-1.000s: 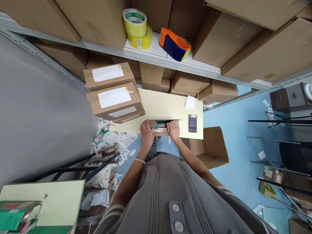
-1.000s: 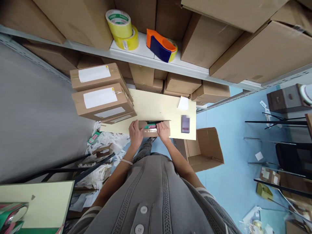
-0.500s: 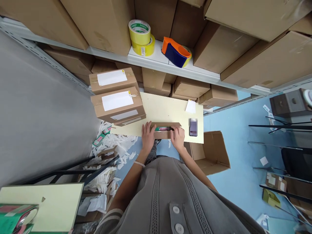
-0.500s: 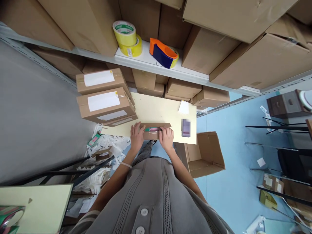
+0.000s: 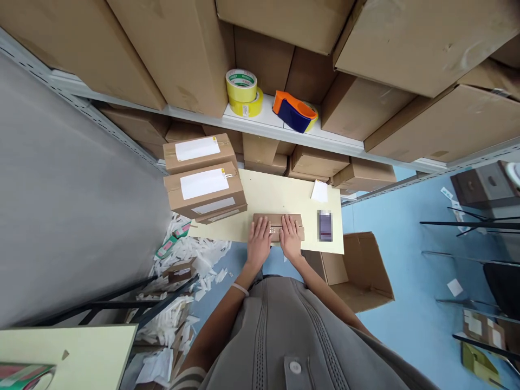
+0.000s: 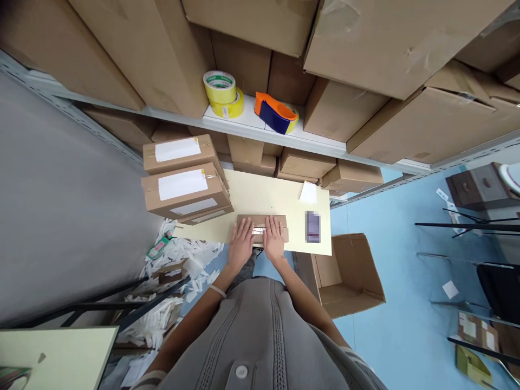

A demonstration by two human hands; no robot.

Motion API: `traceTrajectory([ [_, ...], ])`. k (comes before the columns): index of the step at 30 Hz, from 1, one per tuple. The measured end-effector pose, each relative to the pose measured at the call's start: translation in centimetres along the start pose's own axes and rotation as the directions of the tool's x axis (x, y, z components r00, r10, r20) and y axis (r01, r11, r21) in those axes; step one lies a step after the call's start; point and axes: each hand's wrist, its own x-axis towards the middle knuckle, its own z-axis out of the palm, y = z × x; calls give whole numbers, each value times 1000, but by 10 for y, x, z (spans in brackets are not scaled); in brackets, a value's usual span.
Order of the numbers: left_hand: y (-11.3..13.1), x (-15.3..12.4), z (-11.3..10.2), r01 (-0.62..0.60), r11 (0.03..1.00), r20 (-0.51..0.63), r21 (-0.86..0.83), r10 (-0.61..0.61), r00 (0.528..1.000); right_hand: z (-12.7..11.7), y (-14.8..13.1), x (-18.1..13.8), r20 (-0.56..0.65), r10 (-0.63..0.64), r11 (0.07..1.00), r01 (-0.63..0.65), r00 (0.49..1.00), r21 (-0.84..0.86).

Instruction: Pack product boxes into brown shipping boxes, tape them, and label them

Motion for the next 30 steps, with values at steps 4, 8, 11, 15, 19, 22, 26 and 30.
traceTrajectory([
  [4, 9, -1, 12, -100, 995, 68, -2, 100, 993, -15, 1, 25, 19, -26, 999, 26, 999, 27],
  [8, 1, -7, 20, -166, 985, 65, 38, 163, 984, -62, 3, 72, -175, -122, 989, 135, 977, 63],
  [11, -5, -11, 24, -187, 979, 59, 84, 182, 981, -122, -1, 126, -408, -180, 975, 218, 895, 47],
  [15, -8, -10, 27, -168, 979, 43, 117, 164, 985, -196, -15, 204, -545, -298, 944, 328, 784, -45],
  [19, -11, -7, 26, -142, 983, 23, 117, 141, 990, -218, -19, 274, -523, -333, 939, 325, 785, -110],
  [22, -15, -7, 25, -133, 986, 19, 103, 132, 991, -211, -13, 309, -479, -293, 956, 270, 828, -117],
  [26, -18, -7, 23, -133, 987, 14, 89, 133, 991, -211, -10, 316, -493, -277, 957, 283, 825, -65],
  [30, -20, -8, 20, -142, 987, 17, 73, 141, 990, -219, -14, 271, -565, -169, 943, 299, 807, 145],
])
